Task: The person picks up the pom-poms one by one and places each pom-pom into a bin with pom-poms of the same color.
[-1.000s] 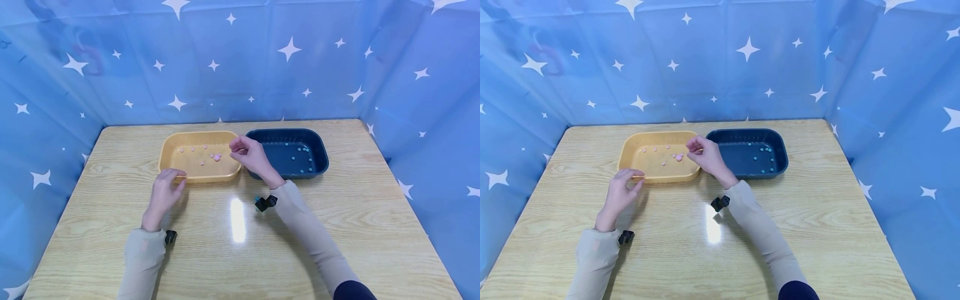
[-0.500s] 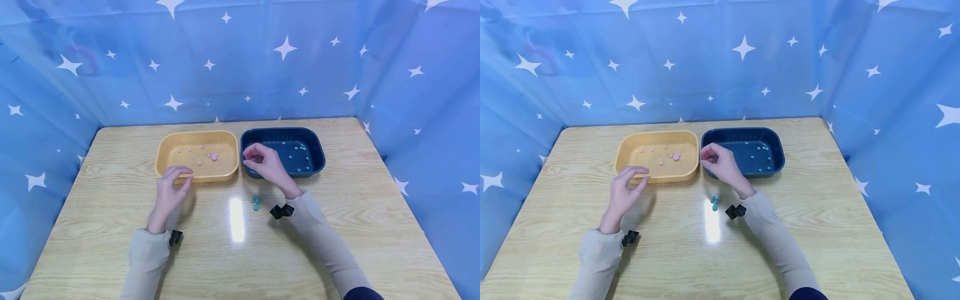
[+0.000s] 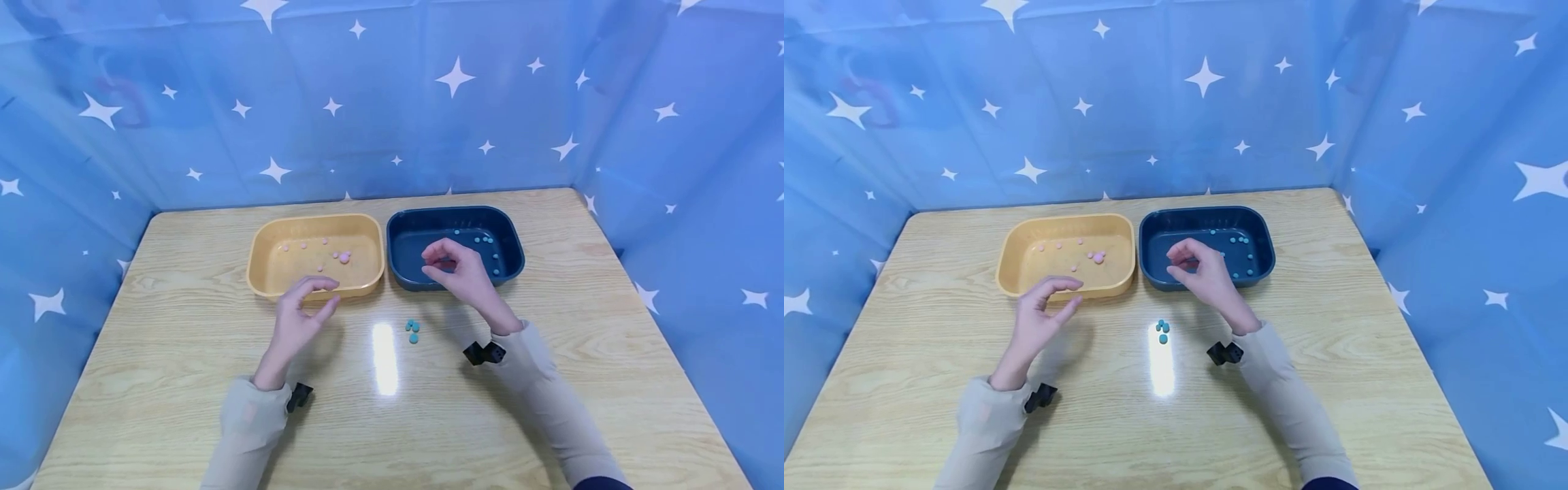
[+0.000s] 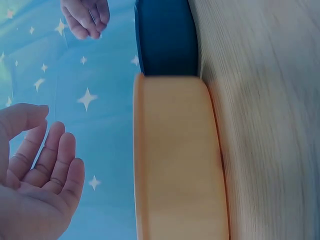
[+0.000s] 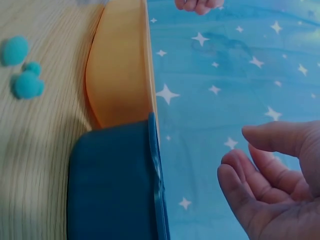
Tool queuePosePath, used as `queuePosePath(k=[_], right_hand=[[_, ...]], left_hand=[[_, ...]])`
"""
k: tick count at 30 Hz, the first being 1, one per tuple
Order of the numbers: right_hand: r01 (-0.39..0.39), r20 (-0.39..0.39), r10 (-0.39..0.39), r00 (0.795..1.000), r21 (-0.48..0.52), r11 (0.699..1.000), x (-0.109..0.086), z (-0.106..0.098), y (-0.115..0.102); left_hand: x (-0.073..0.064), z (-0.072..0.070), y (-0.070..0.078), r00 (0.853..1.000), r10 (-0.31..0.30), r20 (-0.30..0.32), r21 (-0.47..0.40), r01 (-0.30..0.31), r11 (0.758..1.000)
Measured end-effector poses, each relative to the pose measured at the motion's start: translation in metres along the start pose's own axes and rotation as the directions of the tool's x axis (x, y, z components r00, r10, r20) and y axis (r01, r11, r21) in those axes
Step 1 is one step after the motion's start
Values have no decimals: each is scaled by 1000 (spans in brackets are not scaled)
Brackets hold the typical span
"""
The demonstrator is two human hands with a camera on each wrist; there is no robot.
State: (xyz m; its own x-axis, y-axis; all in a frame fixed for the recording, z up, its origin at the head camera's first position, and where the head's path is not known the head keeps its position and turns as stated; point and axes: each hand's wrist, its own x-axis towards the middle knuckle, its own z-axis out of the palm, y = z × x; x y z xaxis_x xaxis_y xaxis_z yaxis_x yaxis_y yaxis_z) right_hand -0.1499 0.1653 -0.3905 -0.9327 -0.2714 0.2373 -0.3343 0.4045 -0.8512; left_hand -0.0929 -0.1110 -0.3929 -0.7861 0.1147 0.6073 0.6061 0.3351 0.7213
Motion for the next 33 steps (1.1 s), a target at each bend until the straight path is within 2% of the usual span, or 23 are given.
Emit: queuePosePath(k=[8,12,17,19,22,24,27,30,33], right_hand=[[-36,-8,35,999,-23,999,-11,-13,8],[-45,-20,44,999,-39,998,-16,-18,6],[-52,-32,50,998,-65,997,-25,-25,-7],[-51,-32,49,998,-79,996,-27,-29,-2],[-48,-39,44,998,-94,994,-29,-35,15],[-24,-47,19,999,-113,993,-30,-40,27],[57,-46,-66,997,-177,983,-32,-47,38],[151,-17,-159,987,-242,959,-34,-53,45],[217,25,-219,975,-290,932,-35,-57,49]], left_hand=[[-3,12,9,994,-63,89,-100,72,992],[-4,18,10,988,-74,133,-152,94,984],[-12,33,-9,981,-52,189,-194,89,977],[-15,40,-16,975,-41,217,-200,85,976],[-16,47,-18,967,-22,254,-200,75,977],[-16,52,-18,961,-12,278,-206,72,976],[-16,59,-20,947,-23,320,-215,96,972],[-15,65,-20,929,-55,367,-226,147,963],[-8,66,-7,902,-102,418,-225,212,951]])
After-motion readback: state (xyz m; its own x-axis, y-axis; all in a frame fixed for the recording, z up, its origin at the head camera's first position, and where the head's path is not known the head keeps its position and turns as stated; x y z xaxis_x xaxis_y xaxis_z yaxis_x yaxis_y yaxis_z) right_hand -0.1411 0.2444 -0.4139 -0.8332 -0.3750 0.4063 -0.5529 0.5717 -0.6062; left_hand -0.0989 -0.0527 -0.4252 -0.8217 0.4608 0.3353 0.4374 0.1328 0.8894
